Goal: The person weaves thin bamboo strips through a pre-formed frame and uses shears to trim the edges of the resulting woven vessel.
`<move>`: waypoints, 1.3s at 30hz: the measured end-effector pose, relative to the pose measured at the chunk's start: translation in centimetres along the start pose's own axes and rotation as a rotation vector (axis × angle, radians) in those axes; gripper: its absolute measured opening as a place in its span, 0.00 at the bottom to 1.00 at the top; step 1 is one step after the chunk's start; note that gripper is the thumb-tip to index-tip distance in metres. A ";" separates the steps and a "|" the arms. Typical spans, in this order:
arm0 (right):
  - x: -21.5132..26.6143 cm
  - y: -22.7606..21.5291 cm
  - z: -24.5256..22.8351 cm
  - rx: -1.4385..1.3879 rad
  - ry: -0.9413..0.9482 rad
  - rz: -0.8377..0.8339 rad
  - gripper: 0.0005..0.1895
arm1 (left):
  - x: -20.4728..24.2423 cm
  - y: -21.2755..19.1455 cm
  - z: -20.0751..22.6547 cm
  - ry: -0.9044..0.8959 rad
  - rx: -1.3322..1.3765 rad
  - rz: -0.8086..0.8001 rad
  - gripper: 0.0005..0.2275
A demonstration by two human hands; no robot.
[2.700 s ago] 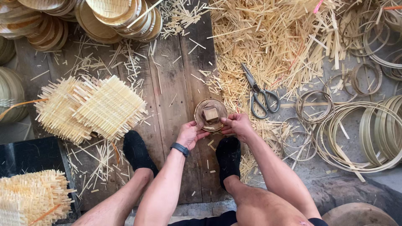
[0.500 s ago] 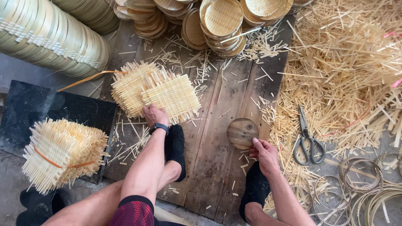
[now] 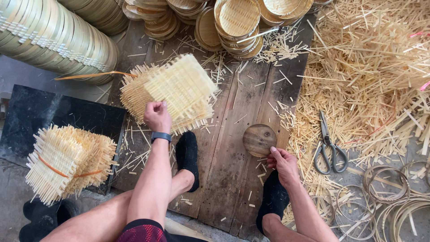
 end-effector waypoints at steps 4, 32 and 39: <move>0.5 -0.1 -0.3 0.006 0.009 0.002 0.15 | -1.0 -0.7 -0.9 -0.085 -0.006 -0.100 0.06; -0.9 -1.9 -4.4 -0.503 -0.083 -0.270 0.28 | 15.4 7.5 7.3 -0.183 0.732 -1.136 0.12; 1.7 1.7 -6.7 0.101 -0.145 -0.030 0.32 | 20.2 10.9 6.4 -0.207 0.537 -1.054 0.10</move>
Point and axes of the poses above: each hand's wrist, its own x-axis away from the middle knuckle, its own y-axis out of the palm, z = x × y, the point moved 1 cm from there along -x, towards the middle knuckle, and after that the axes turned 14 degrees about -x, right-handed, at the moved point
